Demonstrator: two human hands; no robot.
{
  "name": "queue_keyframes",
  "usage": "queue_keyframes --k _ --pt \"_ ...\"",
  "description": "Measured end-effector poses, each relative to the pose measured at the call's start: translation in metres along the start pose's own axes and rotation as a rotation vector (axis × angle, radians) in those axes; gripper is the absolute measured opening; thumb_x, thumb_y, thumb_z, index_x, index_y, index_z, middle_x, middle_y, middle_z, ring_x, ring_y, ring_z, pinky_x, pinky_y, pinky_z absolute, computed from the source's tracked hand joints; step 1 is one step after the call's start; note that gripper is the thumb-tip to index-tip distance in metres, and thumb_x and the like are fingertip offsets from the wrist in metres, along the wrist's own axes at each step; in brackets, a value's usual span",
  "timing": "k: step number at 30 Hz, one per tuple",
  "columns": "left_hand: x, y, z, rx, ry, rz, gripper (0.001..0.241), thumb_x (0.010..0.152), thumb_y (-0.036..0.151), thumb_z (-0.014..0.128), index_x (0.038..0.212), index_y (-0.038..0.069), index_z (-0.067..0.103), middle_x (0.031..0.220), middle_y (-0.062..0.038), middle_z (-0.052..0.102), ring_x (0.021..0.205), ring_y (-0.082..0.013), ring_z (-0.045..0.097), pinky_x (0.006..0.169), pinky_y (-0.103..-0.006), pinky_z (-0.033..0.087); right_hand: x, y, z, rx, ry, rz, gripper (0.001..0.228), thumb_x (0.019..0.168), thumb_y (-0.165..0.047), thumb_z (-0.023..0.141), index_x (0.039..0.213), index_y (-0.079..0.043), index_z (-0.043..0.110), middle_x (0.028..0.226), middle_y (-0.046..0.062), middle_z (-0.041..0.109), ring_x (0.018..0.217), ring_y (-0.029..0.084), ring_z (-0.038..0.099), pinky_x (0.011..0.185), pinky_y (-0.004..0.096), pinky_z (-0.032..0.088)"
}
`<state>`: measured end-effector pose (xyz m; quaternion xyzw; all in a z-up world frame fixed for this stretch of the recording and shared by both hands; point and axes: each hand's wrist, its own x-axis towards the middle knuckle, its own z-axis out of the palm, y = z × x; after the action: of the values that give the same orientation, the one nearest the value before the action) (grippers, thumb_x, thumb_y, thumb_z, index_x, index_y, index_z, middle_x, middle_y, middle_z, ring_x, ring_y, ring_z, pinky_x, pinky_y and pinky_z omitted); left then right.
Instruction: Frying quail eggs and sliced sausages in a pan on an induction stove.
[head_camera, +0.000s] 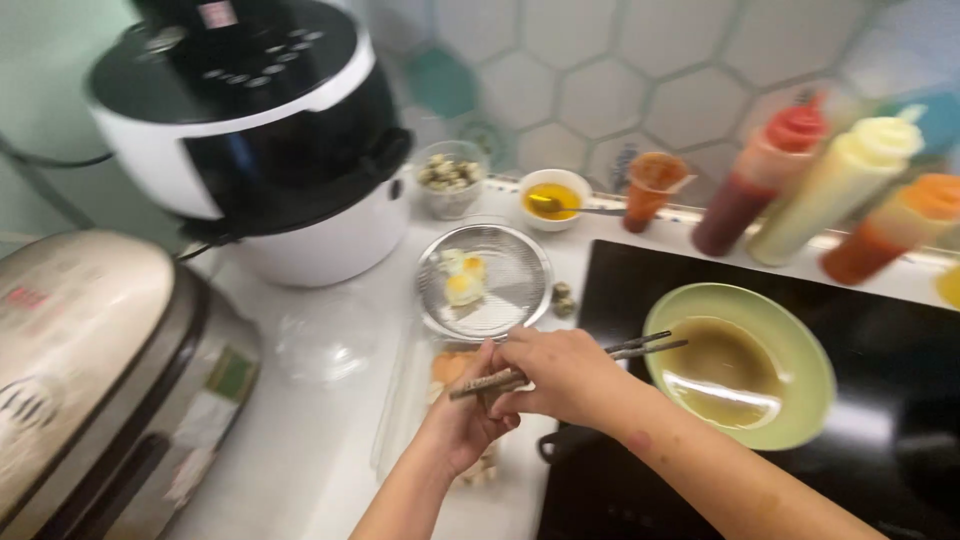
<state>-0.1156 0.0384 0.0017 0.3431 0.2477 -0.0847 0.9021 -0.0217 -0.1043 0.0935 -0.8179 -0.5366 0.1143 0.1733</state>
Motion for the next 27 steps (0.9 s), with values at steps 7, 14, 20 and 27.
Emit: queue_keyframes --k 7,14,20,27 --pt "0.092 -0.055 0.119 0.187 -0.203 0.058 0.021 0.099 0.029 0.064 0.111 0.012 0.068 0.086 0.001 0.068 0.064 -0.007 0.059 0.051 -0.022 0.043 -0.12 0.1 -0.091 0.069 0.55 0.117 0.04 0.076 -0.022 0.081 0.114 -0.013 0.073 0.095 0.006 0.067 0.084 0.023 0.07 0.071 0.036 0.056" --pt "0.14 -0.13 0.178 1.463 -0.278 0.807 0.018 0.085 0.01 0.073 0.102 0.014 0.072 0.103 -0.006 0.067 0.1 -0.0257 0.059 0.083 -0.0404 0.049 -0.239 0.144 -0.117 -0.123 0.951 0.232 0.028 0.111 -0.018 0.048 0.102 -0.004 0.07 0.093 0.007 0.066 0.084 0.018 0.063 0.077 0.029 0.051" --pt "0.104 -0.109 0.2 1.722 -0.345 1.145 0.021 0.07 0.007 0.076 0.091 0.013 0.074 0.104 -0.007 0.063 0.11 -0.0294 0.054 0.098 -0.0519 0.038 -0.283 0.17 -0.069 0.245 0.778 0.711 0.041 0.106 -0.028 0.048 0.087 -0.004 0.076 0.057 0.009 0.057 0.051 0.017 0.055 0.052 0.033 0.046" --pt "0.031 -0.121 0.186 1.592 -0.593 1.209 0.014 0.081 0.008 0.072 0.094 0.014 0.072 0.093 -0.007 0.062 0.092 -0.0298 0.061 0.08 -0.0425 0.047 -0.275 0.171 -0.03 0.443 0.616 0.594 0.02 0.088 -0.021 0.073 0.091 -0.004 0.082 0.069 0.002 0.078 0.06 0.009 0.067 0.056 0.025 0.054"
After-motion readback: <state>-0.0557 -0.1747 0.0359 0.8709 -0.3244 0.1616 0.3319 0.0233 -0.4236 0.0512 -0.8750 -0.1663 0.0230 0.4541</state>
